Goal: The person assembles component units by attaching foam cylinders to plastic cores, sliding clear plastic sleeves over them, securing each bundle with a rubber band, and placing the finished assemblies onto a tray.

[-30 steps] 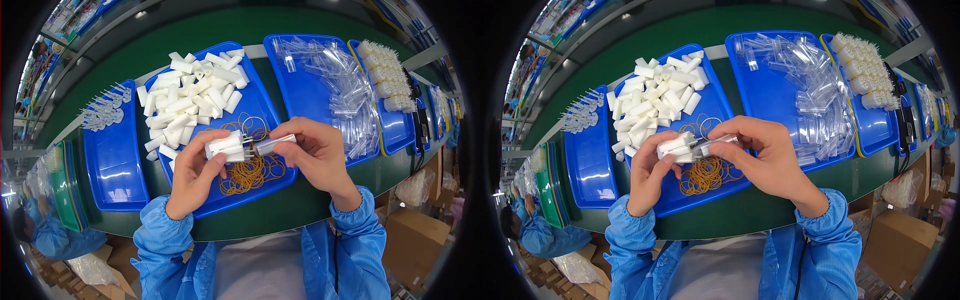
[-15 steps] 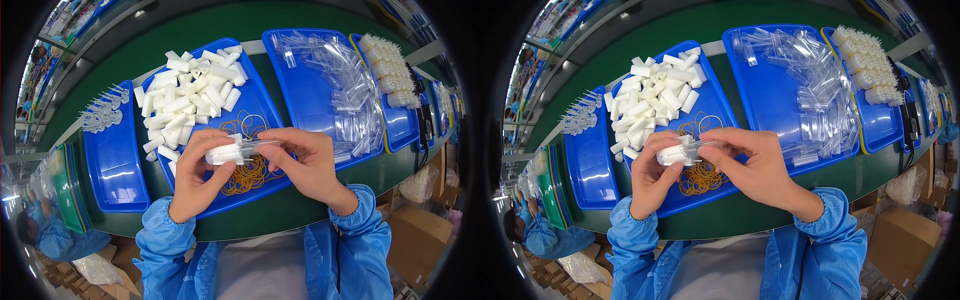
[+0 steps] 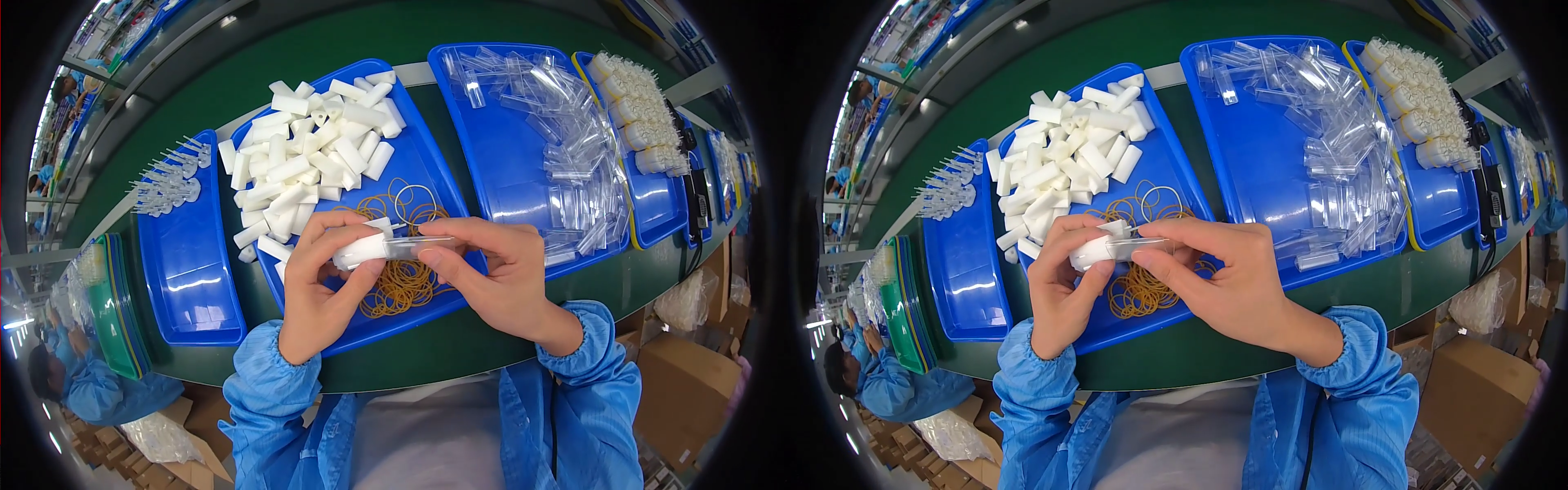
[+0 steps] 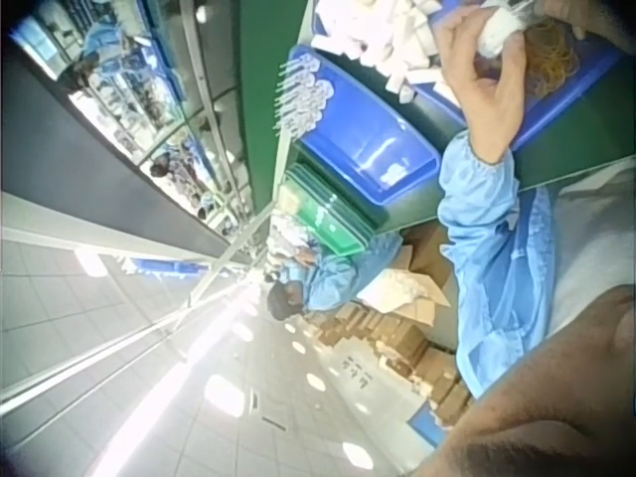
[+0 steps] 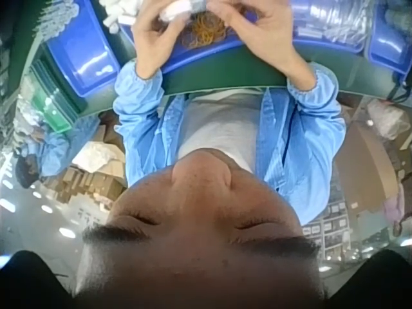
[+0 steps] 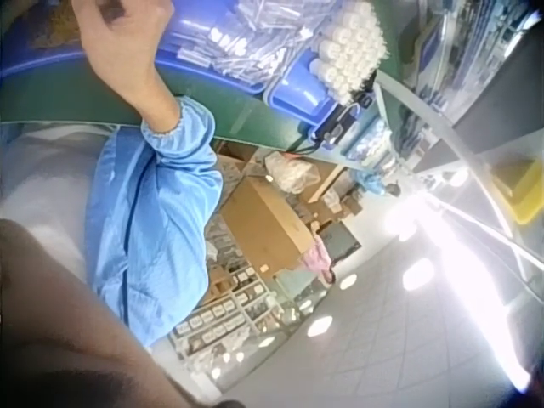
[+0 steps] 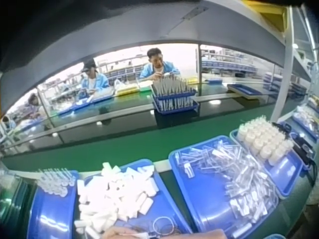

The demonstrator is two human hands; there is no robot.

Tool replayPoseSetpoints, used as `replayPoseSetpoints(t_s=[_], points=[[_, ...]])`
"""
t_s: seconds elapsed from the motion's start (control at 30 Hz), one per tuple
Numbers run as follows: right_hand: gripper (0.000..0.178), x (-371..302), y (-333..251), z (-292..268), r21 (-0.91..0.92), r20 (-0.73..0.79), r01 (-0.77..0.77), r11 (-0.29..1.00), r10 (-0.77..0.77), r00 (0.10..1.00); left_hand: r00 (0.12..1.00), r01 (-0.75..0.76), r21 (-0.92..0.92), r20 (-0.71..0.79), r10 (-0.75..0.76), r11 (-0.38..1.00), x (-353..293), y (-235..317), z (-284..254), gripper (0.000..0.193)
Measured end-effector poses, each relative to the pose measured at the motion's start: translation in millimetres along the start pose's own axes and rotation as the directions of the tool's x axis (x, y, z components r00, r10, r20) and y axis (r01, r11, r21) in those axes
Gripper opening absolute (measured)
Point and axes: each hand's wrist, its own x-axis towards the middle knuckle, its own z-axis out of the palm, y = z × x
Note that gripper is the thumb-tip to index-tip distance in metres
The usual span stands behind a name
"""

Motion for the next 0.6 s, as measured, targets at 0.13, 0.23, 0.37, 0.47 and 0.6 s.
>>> replayPoseSetpoints(t_s=[0.13, 0.23, 0.37, 0.47, 0.6], points=[[0.024, -1.8, 8.7, 3.1, -0.019, -0.039, 0.084, 0.996, -0.085, 0.996, 1.000, -0.013, 0.010, -0.013, 0.013, 1.000, 0.0, -0.4, 2.0, 0.026], [0.023, -2.5, 6.8, 6.0, -0.054, -0.079, 0.065, 0.996, -0.069, 0.994, 1.000, -0.014, 0.038, -0.007, 0.014, 0.999, 0.0, -0.3, 1.8, 0.027], [0.022, -3.7, 5.5, 7.8, -0.030, -0.087, 0.027, 0.999, -0.029, 0.996, 1.000, -0.006, 0.033, -0.019, 0.006, 0.999, -1.8, 0.0, 2.2, 0.026], [0.022, -4.4, 6.7, 9.0, 0.041, -0.101, -0.065, 0.997, 0.069, 0.993, 0.998, -0.065, 0.094, -0.017, 0.067, 0.994, -2.6, -0.8, 2.4, 0.025], [0.022, -4.0, 8.3, 6.9, 0.185, -0.038, -0.182, 0.966, 0.192, 0.981, 0.998, -0.052, 0.093, -0.022, 0.054, 0.994, -2.8, -1.1, 2.3, 0.024]])
